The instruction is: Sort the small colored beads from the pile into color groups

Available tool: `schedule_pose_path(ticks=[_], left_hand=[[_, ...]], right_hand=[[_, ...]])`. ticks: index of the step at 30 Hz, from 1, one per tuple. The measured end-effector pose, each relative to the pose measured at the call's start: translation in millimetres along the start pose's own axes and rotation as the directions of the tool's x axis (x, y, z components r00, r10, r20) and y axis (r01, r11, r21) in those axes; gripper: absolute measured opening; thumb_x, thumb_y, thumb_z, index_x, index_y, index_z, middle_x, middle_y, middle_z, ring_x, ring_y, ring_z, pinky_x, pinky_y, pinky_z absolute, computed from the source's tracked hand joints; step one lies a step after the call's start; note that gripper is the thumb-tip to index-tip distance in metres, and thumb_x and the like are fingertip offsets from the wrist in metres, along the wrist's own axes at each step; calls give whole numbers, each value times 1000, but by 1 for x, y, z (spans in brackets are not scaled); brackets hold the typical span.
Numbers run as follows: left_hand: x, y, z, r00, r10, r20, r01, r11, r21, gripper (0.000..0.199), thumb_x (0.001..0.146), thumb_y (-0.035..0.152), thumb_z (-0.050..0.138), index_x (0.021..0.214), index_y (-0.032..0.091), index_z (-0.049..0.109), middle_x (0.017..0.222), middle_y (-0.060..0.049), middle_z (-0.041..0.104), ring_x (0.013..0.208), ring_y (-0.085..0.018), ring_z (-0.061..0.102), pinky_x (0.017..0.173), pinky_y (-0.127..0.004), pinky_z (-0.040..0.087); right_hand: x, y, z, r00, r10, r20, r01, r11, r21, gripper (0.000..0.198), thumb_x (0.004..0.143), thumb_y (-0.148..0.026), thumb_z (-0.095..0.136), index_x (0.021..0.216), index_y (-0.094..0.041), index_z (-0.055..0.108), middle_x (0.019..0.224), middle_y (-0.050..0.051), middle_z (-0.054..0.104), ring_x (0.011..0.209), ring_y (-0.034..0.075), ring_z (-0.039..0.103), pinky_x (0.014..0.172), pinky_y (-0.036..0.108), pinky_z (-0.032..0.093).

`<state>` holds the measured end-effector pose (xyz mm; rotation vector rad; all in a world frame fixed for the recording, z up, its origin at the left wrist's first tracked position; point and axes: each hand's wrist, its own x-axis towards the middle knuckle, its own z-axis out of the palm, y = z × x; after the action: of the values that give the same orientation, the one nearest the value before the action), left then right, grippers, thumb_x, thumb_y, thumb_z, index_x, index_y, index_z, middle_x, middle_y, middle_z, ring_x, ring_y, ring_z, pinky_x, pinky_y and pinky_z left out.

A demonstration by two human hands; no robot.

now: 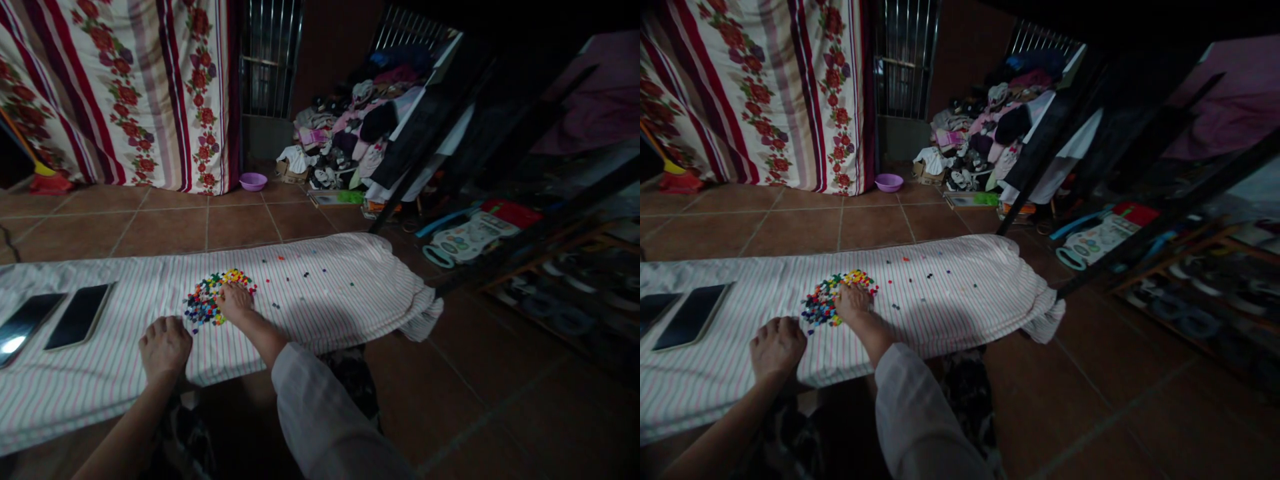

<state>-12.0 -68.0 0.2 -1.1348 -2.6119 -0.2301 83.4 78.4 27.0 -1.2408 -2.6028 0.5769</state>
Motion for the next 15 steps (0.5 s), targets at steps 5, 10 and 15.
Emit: schedule_pose_path(ticks=[5,10,15], left_hand=[[0,-1,2,1000,14,-3,-14,1000,12,35,95,32,30,98,14,60,103,-14,62,97,-28,54,77,-37,33],[0,-2,1,1000,20,-11,-20,1000,15,36,95,32,29,99,13,60,103,-14,61,96,-27,54,78,-37,33],[0,-3,6,999,26,-35,-24,999,43,38,97,33,26,97,14,59,103,-14,62,96,-27,55,77,-37,33]], right_hand=[[0,-1,-1,1000,13,-19,-11,998,61,17,92,-20,51,103,-22,65,107,3,70,107,17,60,94,29,42],[-2,2,9,996,-35,-84,43,994,98,22,93,-18,50,108,-25,64,113,3,67,109,17,58,96,29,41],[-8,0,21,990,-101,-102,111,989,97,21,93,-18,50,106,-25,66,108,3,67,106,17,57,97,28,40]])
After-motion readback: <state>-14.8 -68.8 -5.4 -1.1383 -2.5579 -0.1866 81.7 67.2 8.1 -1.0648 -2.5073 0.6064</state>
